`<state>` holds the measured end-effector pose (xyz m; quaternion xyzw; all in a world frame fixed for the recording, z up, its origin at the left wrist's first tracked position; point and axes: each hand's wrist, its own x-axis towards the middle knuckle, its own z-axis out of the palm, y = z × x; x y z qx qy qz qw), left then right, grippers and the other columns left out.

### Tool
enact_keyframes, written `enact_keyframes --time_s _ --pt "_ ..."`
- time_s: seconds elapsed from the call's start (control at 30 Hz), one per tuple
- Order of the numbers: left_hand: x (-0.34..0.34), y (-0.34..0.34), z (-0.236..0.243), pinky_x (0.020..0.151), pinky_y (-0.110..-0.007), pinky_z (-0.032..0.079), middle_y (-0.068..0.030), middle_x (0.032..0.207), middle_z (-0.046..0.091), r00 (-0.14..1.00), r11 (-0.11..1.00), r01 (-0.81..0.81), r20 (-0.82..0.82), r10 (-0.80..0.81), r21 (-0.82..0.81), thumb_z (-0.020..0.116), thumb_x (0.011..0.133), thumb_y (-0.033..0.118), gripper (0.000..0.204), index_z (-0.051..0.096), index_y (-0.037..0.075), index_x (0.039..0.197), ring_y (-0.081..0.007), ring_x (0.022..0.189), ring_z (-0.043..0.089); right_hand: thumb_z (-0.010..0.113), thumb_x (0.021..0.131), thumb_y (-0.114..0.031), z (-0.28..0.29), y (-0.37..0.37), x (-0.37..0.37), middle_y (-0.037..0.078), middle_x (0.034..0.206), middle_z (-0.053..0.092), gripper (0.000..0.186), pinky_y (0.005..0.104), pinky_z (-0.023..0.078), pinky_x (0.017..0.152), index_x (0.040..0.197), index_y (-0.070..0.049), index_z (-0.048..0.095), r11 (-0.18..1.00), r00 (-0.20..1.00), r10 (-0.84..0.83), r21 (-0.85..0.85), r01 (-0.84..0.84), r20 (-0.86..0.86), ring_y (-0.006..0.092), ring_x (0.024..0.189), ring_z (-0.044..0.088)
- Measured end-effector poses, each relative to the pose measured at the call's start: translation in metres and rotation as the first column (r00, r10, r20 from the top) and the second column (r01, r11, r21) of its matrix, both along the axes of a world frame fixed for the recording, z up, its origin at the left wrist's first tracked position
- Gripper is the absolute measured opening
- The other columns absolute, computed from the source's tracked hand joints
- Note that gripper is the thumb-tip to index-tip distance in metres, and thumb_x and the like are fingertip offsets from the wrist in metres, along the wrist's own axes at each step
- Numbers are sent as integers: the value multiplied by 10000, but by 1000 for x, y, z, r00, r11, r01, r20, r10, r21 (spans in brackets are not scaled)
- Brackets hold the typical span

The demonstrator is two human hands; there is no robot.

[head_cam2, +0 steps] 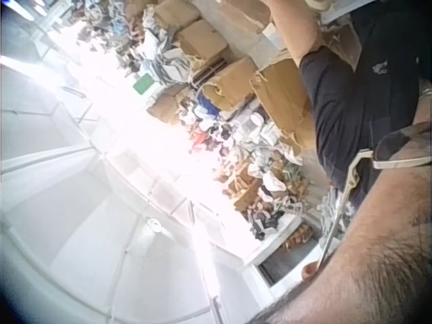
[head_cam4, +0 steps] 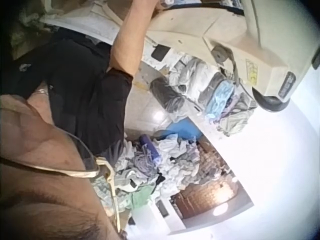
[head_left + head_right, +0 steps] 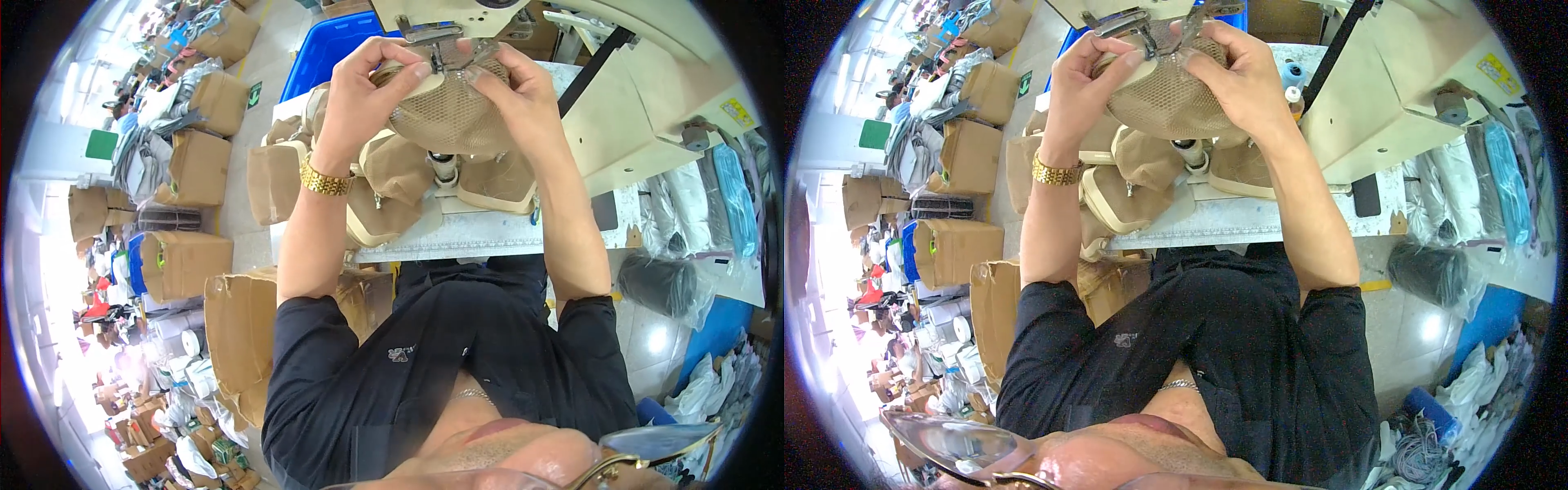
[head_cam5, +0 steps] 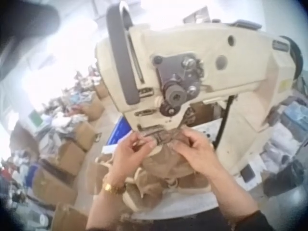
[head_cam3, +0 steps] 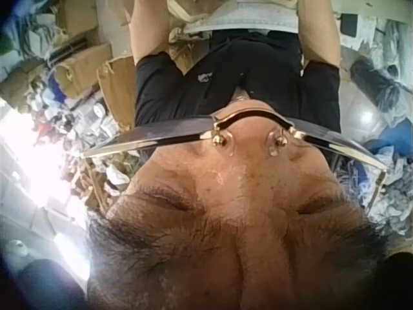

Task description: Sew and bind the edges of mesh fabric components using an industrial sewing machine.

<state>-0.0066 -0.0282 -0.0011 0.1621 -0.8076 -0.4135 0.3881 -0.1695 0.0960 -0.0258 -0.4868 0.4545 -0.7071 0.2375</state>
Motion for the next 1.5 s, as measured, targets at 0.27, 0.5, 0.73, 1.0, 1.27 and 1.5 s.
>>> enact_keyframes --time_s 0.27,0.5,0.73,1.0,1.27,1.5 --pt "-1 5 -7 812 -262 483 -66 979 656 996 998 -53 -65 55 37 752 824 109 149 675 4 896 -120 890 607 624 877 -67 0 -3 -4 11 992 687 263 233 468 820 1131 -25 678 1000 999 -18 15 19 -49 69 896 592" --pt "-5 4 -12 834 -300 481 -102 970 659 985 990 -132 -114 126 -44 751 808 109 153 665 -5 862 -170 915 617 595 890 -48 4 -6 -7 16 952 680 200 223 475 771 1074 -1 656 999 998 -21 36 23 -61 66 856 606" --pt "-9 20 -11 832 -336 472 -124 932 657 953 929 -285 -174 248 -235 766 786 123 170 658 1 834 -242 910 608 609 877 -64 -1 -13 -16 -12 807 640 141 205 432 649 977 12 673 990 998 -54 128 58 -40 37 720 547" --pt "-10 35 -10 758 -335 447 -76 818 602 907 871 -412 -209 365 -266 760 785 116 150 642 24 795 -226 808 565 645 893 -126 -7 -25 -26 -12 771 649 162 209 405 577 918 25 699 986 998 -48 156 52 -31 36 667 530" --pt "-5 44 -14 603 -240 475 -38 848 565 896 866 -440 -177 407 -239 746 829 106 137 653 6 830 -87 763 545 655 906 -148 -14 -43 -35 -3 861 682 199 220 434 648 983 28 708 979 997 -53 194 63 -58 38 744 552" --pt "8 51 -12 720 -318 462 -64 975 602 900 862 -432 -182 396 -266 743 792 95 135 707 61 917 -188 841 541 620 907 -103 -9 3 -1 33 901 685 218 230 491 808 1082 19 660 951 952 -273 -112 289 142 109 822 626"
